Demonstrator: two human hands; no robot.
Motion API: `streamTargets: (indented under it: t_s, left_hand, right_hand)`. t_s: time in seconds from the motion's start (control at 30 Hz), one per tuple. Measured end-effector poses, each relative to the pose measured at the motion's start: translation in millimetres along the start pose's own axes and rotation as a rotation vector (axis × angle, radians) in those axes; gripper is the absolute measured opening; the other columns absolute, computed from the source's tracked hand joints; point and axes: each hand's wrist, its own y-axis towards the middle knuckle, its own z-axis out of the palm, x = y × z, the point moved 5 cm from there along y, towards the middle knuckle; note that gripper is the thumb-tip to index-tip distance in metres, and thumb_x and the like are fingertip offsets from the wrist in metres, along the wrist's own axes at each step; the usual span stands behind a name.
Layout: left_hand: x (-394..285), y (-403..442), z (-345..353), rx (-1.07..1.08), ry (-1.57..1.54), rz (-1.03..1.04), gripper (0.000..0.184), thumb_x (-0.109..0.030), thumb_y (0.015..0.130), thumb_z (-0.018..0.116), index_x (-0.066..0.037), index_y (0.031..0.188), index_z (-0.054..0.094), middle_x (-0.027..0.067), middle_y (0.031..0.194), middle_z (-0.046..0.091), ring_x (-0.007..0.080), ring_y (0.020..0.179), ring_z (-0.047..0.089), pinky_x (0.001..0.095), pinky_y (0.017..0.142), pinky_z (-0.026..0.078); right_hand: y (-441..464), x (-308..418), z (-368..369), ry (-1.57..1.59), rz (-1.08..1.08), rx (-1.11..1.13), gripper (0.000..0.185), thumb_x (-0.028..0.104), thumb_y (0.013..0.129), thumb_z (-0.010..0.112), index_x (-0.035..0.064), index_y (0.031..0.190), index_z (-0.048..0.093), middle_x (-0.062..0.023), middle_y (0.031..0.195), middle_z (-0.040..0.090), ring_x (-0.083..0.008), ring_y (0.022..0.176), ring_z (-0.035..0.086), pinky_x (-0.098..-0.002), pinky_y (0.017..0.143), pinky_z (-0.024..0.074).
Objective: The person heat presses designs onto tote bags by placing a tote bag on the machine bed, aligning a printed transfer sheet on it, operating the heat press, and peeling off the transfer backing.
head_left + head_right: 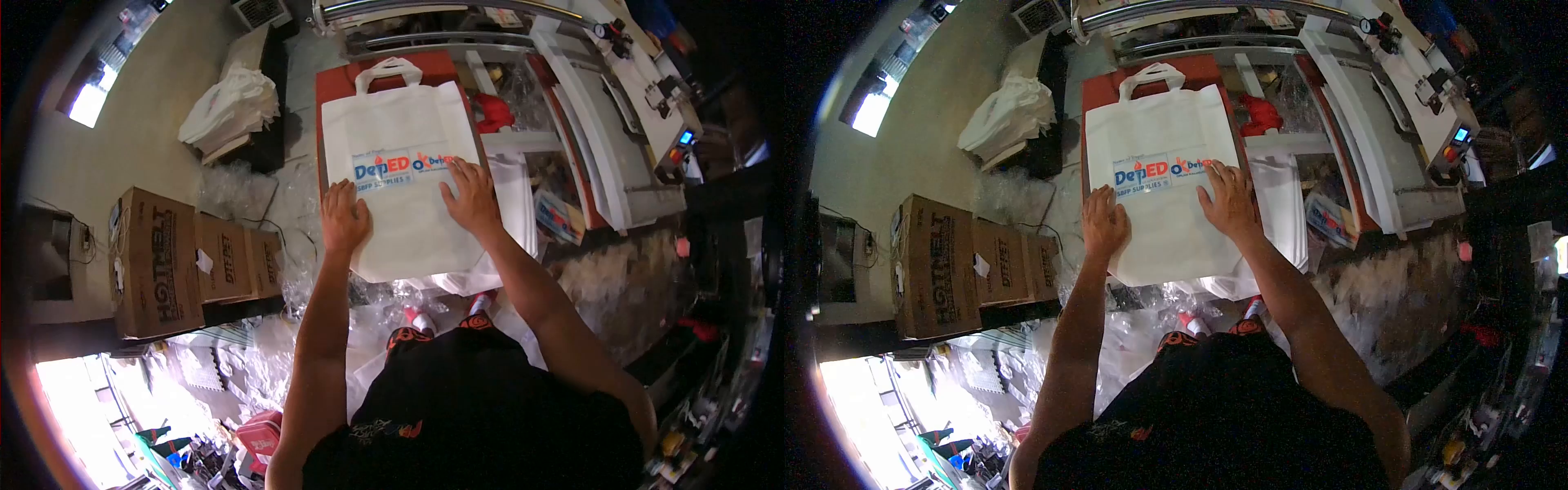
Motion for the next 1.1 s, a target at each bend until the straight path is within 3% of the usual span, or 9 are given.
streamTargets:
  t_s: [0.4,0.47,0.57,0.67,0.73,0.77,0.9,1.0,1.1]
  left_hand:
    - [85.1,-60.5,-101.1,-0.054,-0.215,-0.448,0.039,-0.021,0.103,0.043,-0.002,0.136,0.052,0.0184,0.13,0.059,0.0283,0.121,0.055,0.0386,0.106,0.04]
    - [117.8,-111.1,-112.6,0.042,-0.372,-0.849,0.056,-0.045,0.1,0.048,-0.003,0.138,0.05,0.0167,0.126,0.06,0.0285,0.111,0.058,0.039,0.094,0.046]
    - [233.7,-259.3,-90.9,0.047,0.6,-0.125,0.035,-0.022,0.101,0.051,0.005,0.122,0.059,0.0244,0.12,0.061,0.0397,0.112,0.058,0.0424,0.099,0.046]
    - [225.6,-353.8,-89.0,0.207,0.607,-0.241,0.026,-0.017,0.097,0.054,0.002,0.111,0.063,0.0211,0.114,0.064,0.036,0.104,0.062,0.0428,0.09,0.05]
    - [205.2,-414.9,-91.7,0.188,0.036,-0.785,0.023,-0.017,0.093,0.059,0.001,0.106,0.065,0.0196,0.106,0.066,0.0316,0.099,0.064,0.0412,0.086,0.052]
    - [207.7,-446.3,-80.5,0.315,0.159,-0.375,0.021,-0.019,0.092,0.062,0.0,0.099,0.066,0.0169,0.097,0.068,0.0291,0.095,0.065,0.0397,0.083,0.053]
    - [147.9,-513.4,-51.7,1.016,0.378,-0.03,0.006,-0.014,0.081,0.06,-0.011,0.083,0.064,0.0123,0.087,0.068,0.0287,0.086,0.065,0.0422,0.076,0.052]
    - [138.3,-549.8,-47.2,0.805,0.038,-0.765,0.019,-0.023,0.074,0.073,-0.011,0.085,0.064,0.0096,0.088,0.069,0.0286,0.085,0.067,0.0425,0.071,0.054]
    - [128.8,-551.6,-19.5,0.748,0.125,-0.649,0.024,-0.026,0.073,0.075,-0.009,0.085,0.064,0.008,0.091,0.07,0.028,0.087,0.068,0.041,0.071,0.056]
  right_hand:
    - [-10.7,-89.7,-131.4,0.031,0.01,-0.339,0.022,0.015,0.086,0.069,0.0016,0.101,0.061,-0.0189,0.104,0.063,-0.0389,0.1,0.058,-0.0487,0.084,0.0456]
    - [-35.0,-159.4,-187.6,-0.178,0.137,-0.395,0.024,0.018,0.087,0.067,0.0013,0.103,0.061,-0.0203,0.106,0.062,-0.04,0.101,0.057,-0.0496,0.085,0.0451]
    - [-55.7,-249.5,-280.5,-0.583,0.279,-0.558,0.038,0.025,0.085,0.069,0.0005,0.112,0.06,-0.023,0.113,0.06,-0.0417,0.109,0.055,-0.0525,0.092,0.045]
    - [-60.6,-309.4,-334.0,-0.826,0.365,-0.523,0.047,0.029,0.082,0.071,0.0008,0.117,0.06,-0.0217,0.118,0.059,-0.0421,0.113,0.054,-0.0537,0.094,0.0457]
    - [-53.1,-338.3,-338.5,-0.893,0.407,-0.175,0.048,0.032,0.081,0.071,0.0023,0.117,0.06,-0.0212,0.116,0.06,-0.043,0.112,0.055,-0.0529,0.093,0.0468]
    - [-51.3,-343.4,-343.3,-0.878,0.387,-0.173,0.048,0.032,0.081,0.071,0.0023,0.117,0.06,-0.0212,0.116,0.06,-0.043,0.112,0.055,-0.0529,0.093,0.0468]
    - [-28.1,-375.9,-335.5,-0.675,0.441,0.083,0.043,0.035,0.076,0.073,0.0018,0.102,0.066,-0.0229,0.096,0.069,-0.0412,0.095,0.065,-0.0503,0.086,0.0506]
    - [-21.7,-342.3,-333.5,-0.624,0.411,0.087,0.04,0.034,0.073,0.076,0.0021,0.095,0.068,-0.023,0.091,0.069,-0.0406,0.088,0.067,-0.05,0.081,0.0518]
    - [-15.7,-305.9,-321.7,-0.527,0.347,0.091,0.034,0.033,0.075,0.075,0.0037,0.091,0.068,-0.0223,0.088,0.068,-0.0415,0.087,0.066,-0.0499,0.077,0.0513]
